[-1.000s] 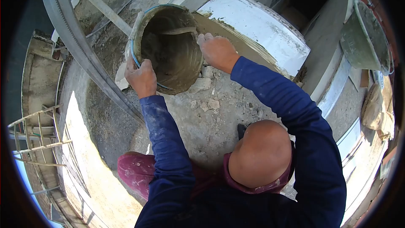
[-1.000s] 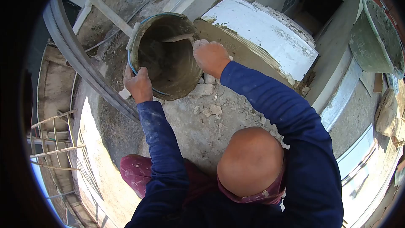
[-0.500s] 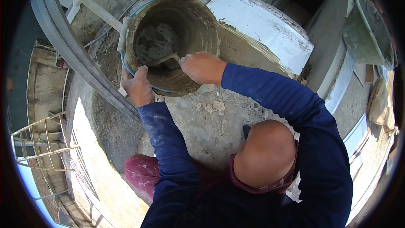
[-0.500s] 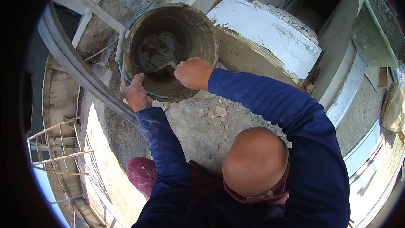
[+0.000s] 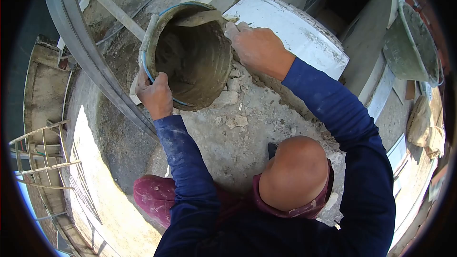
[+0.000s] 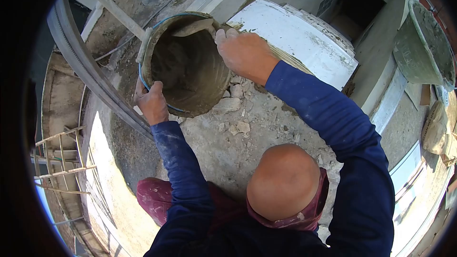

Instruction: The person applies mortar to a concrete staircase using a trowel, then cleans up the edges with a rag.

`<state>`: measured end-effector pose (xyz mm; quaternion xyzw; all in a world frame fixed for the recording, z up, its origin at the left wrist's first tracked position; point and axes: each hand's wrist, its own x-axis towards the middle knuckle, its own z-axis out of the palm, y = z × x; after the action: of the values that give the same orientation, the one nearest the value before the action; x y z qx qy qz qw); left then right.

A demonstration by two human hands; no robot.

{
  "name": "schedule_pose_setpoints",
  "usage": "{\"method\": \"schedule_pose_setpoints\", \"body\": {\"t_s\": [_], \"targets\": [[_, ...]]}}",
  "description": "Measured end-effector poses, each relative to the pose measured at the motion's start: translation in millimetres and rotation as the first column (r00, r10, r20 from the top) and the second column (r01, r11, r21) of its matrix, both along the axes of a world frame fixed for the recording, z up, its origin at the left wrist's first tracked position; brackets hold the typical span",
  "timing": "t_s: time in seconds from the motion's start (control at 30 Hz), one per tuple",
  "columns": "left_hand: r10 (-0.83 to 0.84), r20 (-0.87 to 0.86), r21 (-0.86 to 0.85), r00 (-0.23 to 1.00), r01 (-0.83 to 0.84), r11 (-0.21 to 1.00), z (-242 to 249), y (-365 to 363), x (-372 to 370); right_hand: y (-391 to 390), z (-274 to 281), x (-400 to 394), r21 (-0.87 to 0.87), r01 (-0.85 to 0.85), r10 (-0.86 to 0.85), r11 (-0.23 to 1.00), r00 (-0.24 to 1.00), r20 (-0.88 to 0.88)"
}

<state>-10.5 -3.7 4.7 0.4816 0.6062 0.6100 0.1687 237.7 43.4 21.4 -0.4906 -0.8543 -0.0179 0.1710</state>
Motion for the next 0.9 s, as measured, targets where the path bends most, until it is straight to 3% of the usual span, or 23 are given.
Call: {"method": "schedule_pose_setpoints", "body": {"t_s": [0.1, 0.13, 0.2, 0.27, 0.33, 0.47, 0.57, 0.6, 0.7, 0.73, 0.83, 0.9], "targets": [[0.007, 0.023, -0.001, 1.000, -0.007, 1.000, 7, -1, 3, 9, -46, 24, -0.412, 0.017, -0.007, 0.911, 1.000, 0.025], [-0.018, 0.041, 0.135, 0.999, 0.012, 0.991, 4, 5, 9, 3, -63, 19, -0.571, -0.088, 0.047, 0.816, 0.995, -0.086], [-0.025, -0.007, 0.130, 1.000, 0.026, 0.991, -4, 11, 17, -9, -71, 6, -0.617, -0.280, 0.094, 0.736, 0.944, -0.316], [-0.025, -0.017, 0.083, 1.000, 0.026, 0.996, -6, 11, 13, -5, -64, -18, -0.565, -0.354, 0.087, 0.745, 0.892, -0.444], [-0.015, 0.043, 0.001, 0.999, 0.015, 1.000, -7, 9, 10, 11, -35, -39, -0.457, -0.276, 0.043, 0.845, 0.888, -0.457], [-0.037, 0.007, 0.002, 0.999, 0.037, 0.999, 1, 6, 12, 10, -62, -73, -0.088, -0.237, 0.199, 0.968, 0.929, -0.311], [-0.027, 0.035, 0.069, 0.999, 0.024, 0.997, 0, 6, 1, 5, -39, -48, -0.313, -0.376, 0.415, 0.872, 0.907, 0.066], [-0.039, 0.005, 0.081, 0.999, 0.038, 0.996, 0, 6, -3, 10, -36, -40, -0.215, -0.332, 0.360, 0.918, 0.927, 0.104], [-0.135, -0.056, 0.092, 0.989, 0.139, 0.986, -3, 4, 19, 30, -48, -34, 0.101, 0.033, -0.017, 0.994, 0.987, -0.161], [-0.156, -0.098, 0.080, 0.983, 0.164, 0.983, 6, 0, 26, 31, -66, -38, 0.031, 0.062, -0.057, 0.998, 0.990, -0.131], [-0.193, -0.239, 0.117, 0.952, 0.226, 0.967, 10, -1, 36, 21, -106, -43, -0.232, -0.412, 0.400, 0.881, 0.911, -0.099], [-0.215, -0.245, 0.117, 0.945, 0.249, 0.961, 8, -1, 40, 3, -101, -41, -0.599, -0.491, 0.185, 0.632, 0.847, -0.499]]}}
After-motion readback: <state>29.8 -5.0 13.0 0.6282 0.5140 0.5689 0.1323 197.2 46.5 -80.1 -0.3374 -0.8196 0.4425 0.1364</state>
